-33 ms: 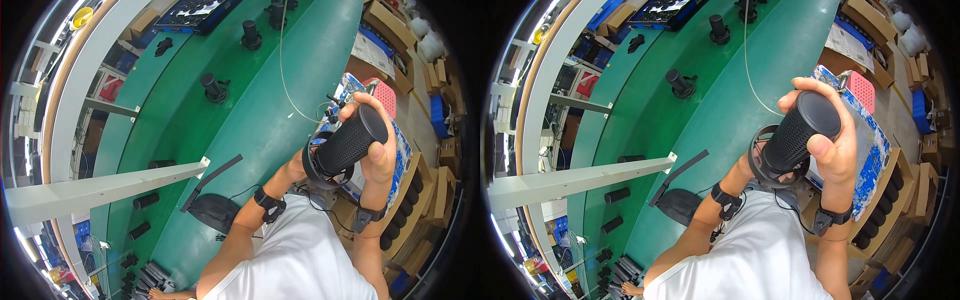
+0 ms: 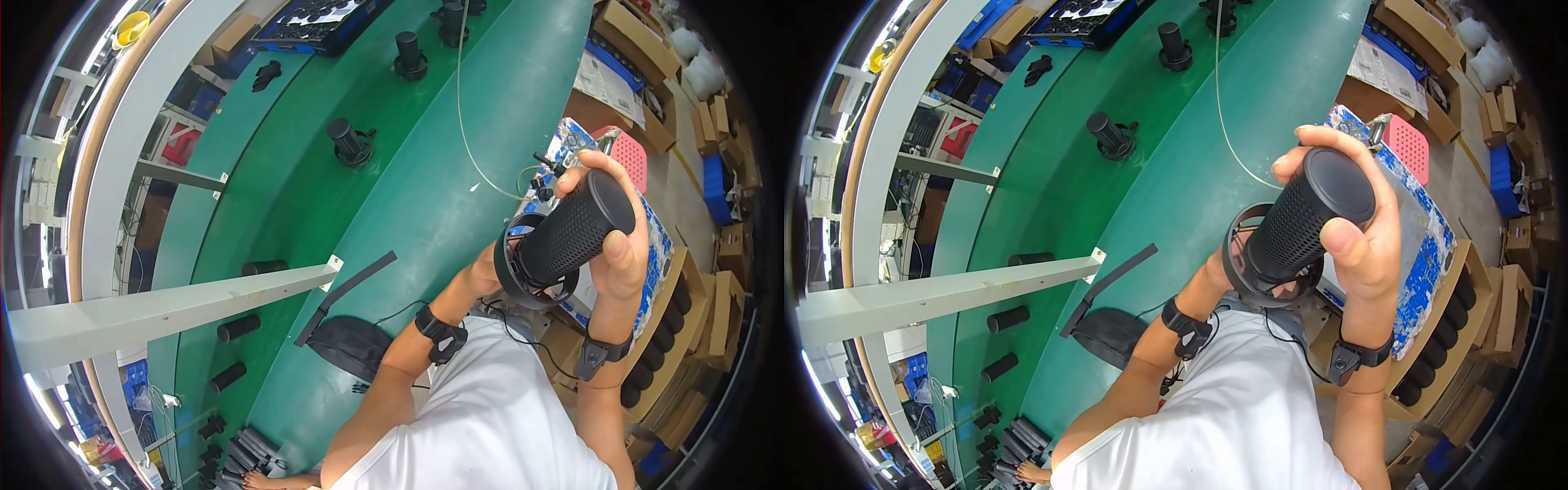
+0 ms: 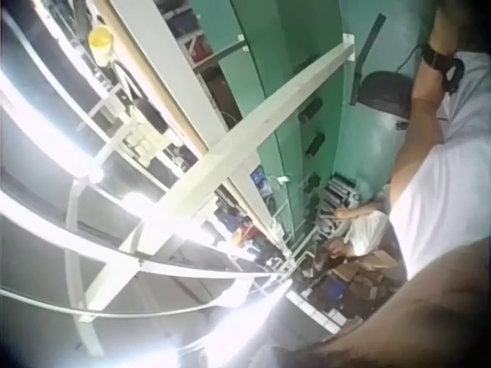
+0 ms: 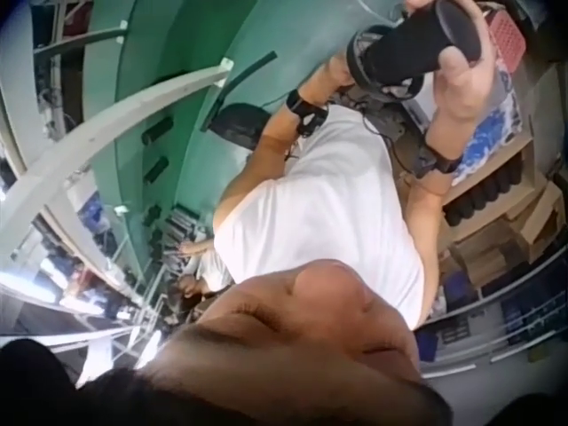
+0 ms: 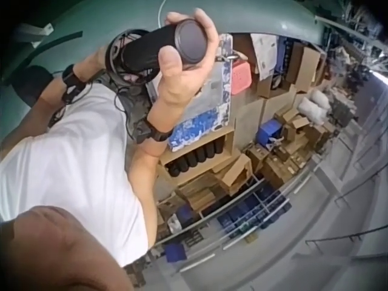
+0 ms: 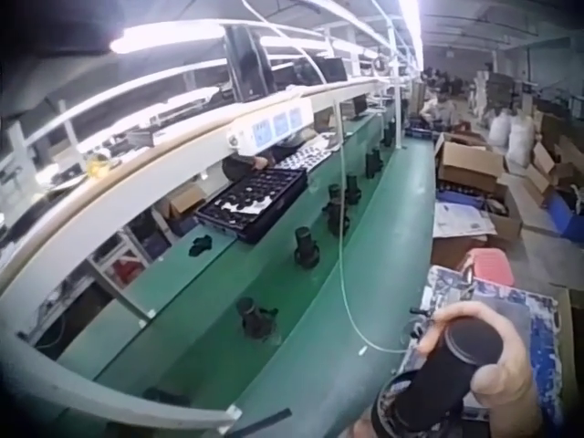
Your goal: The person picks up a base, places it on a machine, and fits a cylinder from the conveyor belt onto it. After pressing the assembled unit into the machine, they place the finished product into a box and repeat the process.
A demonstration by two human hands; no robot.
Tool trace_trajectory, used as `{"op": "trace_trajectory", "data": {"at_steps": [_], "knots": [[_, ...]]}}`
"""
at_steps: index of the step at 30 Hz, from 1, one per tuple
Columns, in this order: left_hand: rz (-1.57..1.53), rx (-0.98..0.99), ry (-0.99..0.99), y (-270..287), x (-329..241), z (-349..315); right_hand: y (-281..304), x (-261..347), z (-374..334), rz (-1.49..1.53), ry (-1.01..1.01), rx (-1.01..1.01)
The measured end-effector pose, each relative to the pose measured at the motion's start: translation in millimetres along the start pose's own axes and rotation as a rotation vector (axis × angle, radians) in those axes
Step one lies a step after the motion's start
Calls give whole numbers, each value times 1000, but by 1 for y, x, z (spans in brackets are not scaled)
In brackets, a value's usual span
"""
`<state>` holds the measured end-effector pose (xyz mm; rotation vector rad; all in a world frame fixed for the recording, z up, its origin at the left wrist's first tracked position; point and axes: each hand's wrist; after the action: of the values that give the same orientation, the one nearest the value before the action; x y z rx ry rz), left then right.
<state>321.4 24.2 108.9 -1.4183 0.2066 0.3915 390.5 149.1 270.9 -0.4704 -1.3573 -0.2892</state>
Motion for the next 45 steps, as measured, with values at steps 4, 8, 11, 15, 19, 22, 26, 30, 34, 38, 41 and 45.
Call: {"op": "trace_trajectory", "data": {"at_steps": [4, 8, 11, 15, 19, 22, 26, 30, 34, 38, 41, 45], "knots": [[120, -20, -84, 4, 5, 2, -2, -2, -1, -8, 15, -56], [207, 19, -180, 4, 6, 1, -2, 0, -4, -70, -8, -42], [376, -95, -220, 16, 16, -3, -4, 0, -6, -74, 28, -74], [557, -119, -297, -8, 1, -4, 3, -1, -8, -13, 69, -124], [335, -48, -76, -2, -1, -9, 1, 3, -9, -58, 51, -85], [-67, -14, -114, 7, 18, -8, 3, 2, -11, -76, 78, -59], [106, -211, -75, -4, 17, -5, 8, 0, -11, -62, 103, -56], [-182, -28, -108, -2, 19, -3, 11, -4, -13, -86, 113, -46], [797, -548, -231, 32, 3, -8, 9, -17, -20, -168, 122, -77], [1681, -757, -546, 1, -29, -32, 3, -55, -34, -447, 119, -134], [1722, -541, -521, -40, -23, -34, -17, -89, -34, -455, 121, -41], [1730, -910, -345, -5, -44, -61, -30, -93, -39, -477, 56, 184]]}}
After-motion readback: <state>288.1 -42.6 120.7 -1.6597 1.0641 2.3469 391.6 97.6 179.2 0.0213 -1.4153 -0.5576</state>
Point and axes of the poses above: each hand's wrist, its own z-axis towards the middle knuckle, its own y-axis out of the back of the hand, x = y × z, and after that the axes turned 1 degree about -y, right-handed
